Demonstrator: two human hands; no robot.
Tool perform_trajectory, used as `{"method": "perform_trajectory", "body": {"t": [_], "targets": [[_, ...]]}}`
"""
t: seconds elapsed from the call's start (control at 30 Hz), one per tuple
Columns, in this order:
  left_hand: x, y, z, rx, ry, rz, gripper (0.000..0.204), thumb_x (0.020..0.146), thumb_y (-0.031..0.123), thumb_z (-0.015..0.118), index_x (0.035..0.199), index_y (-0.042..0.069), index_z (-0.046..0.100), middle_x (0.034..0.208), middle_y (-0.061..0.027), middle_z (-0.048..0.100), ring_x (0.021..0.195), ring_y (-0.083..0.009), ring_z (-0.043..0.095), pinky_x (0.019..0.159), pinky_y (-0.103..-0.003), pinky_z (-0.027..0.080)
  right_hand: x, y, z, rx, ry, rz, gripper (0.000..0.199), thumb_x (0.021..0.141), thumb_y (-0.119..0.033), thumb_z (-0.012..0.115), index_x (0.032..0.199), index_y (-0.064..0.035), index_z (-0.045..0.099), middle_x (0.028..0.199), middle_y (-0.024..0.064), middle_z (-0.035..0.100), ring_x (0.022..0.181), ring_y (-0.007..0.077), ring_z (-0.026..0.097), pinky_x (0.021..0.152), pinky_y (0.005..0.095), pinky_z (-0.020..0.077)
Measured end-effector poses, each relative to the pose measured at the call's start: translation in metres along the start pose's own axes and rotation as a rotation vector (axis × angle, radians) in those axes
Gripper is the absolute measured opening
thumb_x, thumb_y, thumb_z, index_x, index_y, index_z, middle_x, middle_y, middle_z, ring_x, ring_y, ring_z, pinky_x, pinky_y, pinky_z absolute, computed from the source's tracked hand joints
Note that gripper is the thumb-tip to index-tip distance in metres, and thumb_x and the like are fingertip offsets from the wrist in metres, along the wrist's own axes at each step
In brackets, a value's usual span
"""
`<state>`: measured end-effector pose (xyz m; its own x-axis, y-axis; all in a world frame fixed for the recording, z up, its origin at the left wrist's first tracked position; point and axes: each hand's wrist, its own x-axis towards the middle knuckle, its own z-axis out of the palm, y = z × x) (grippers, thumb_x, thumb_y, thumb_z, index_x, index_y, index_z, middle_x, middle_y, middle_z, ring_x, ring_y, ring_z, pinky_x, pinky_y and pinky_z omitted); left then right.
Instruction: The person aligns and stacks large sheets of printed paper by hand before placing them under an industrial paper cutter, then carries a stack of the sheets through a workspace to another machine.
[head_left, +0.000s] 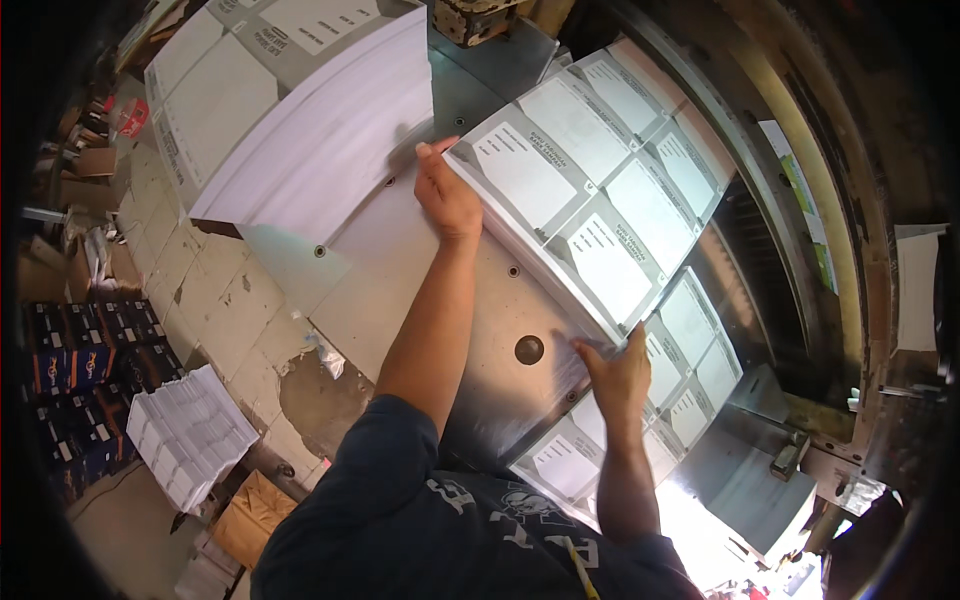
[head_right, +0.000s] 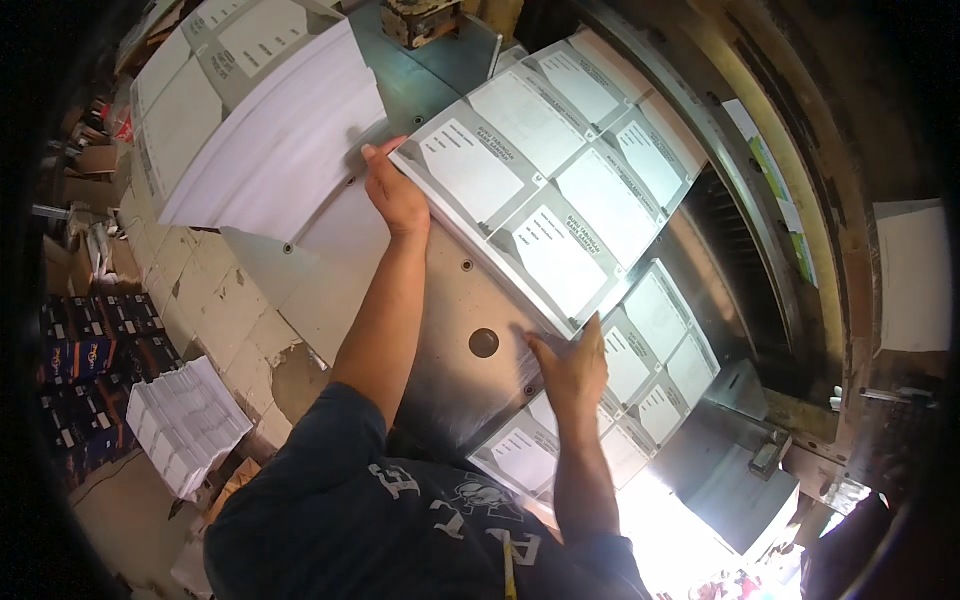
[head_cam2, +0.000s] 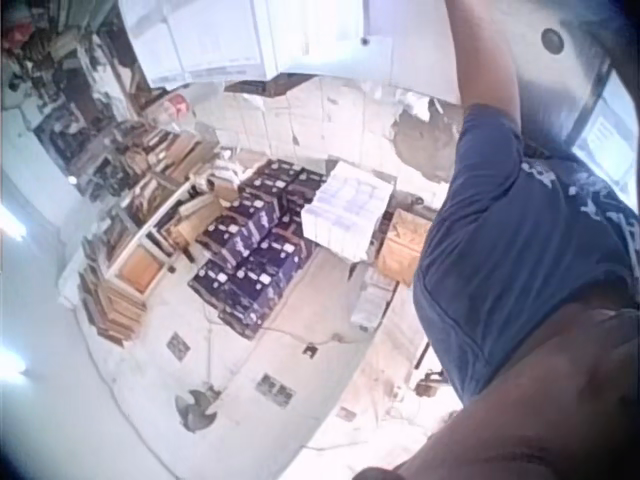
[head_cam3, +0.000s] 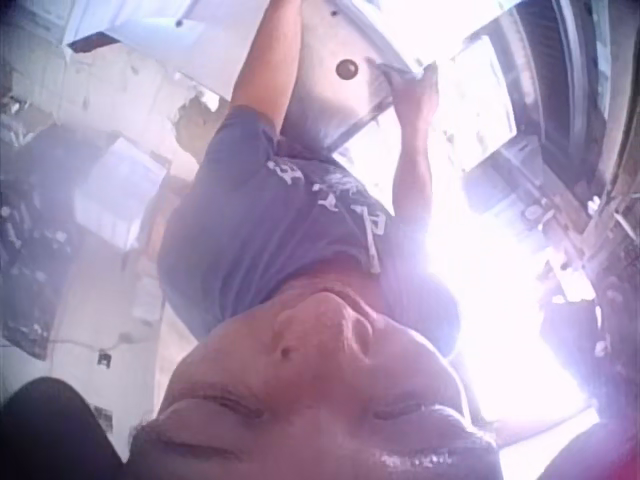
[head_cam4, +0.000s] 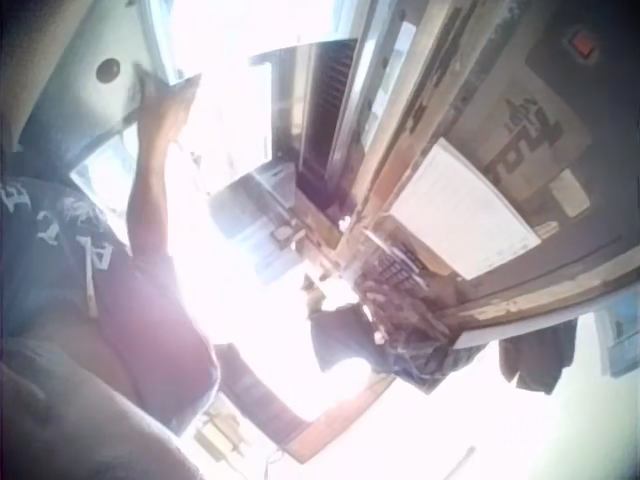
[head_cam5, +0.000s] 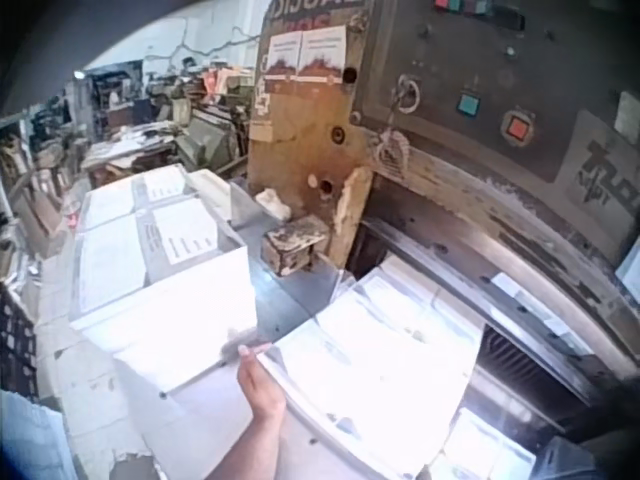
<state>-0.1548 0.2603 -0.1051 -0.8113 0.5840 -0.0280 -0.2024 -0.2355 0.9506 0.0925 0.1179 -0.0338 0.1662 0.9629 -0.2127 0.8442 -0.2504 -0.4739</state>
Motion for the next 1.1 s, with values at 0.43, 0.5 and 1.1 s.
{"method": "perform_trajectory", "body": {"t": [0.43,0.5,1.1], "targets": [[-0.002,-0.015,0.004,-0.15,0.038,0.043,0.046,0.105,0.04,0.034,0.104,0.001,0.057,0.094,-0.0093,0.058,0.087,-0.017,0.053,0.08,-0.031,0.045,0.01,-0.005,0.003,0.234,0.064,0.068,0.047,0.076,-0.016,0.082,0.111,0.0028,0.058,0.099,0.0212,0.071,0.093,0.0302,0.071,0.078,0.0363,0.0542],[0.002,-0.012,0.001,-0.074,0.019,0.103,0.043,0.105,0.039,0.034,0.105,0.001,0.055,0.096,-0.009,0.057,0.089,-0.0177,0.053,0.082,-0.031,0.044,0.008,-0.014,-0.002,0.273,0.041,0.053,0.044,0.077,-0.014,0.081,0.11,0.0036,0.058,0.093,0.0201,0.072,0.089,0.029,0.072,0.078,0.0352,0.0543],[-0.002,-0.024,-0.003,0.068,-0.038,0.194,0.054,0.104,0.045,0.028,0.103,0.0,0.059,0.096,-0.009,0.06,0.088,-0.0184,0.058,0.082,-0.033,0.047,0.201,0.03,-0.006,1.279,0.113,-0.022,0.094,0.094,-0.074,0.02,0.151,0.0011,0.026,0.153,0.0184,0.033,0.139,0.032,0.036,0.116,0.0388,0.0251]]}}
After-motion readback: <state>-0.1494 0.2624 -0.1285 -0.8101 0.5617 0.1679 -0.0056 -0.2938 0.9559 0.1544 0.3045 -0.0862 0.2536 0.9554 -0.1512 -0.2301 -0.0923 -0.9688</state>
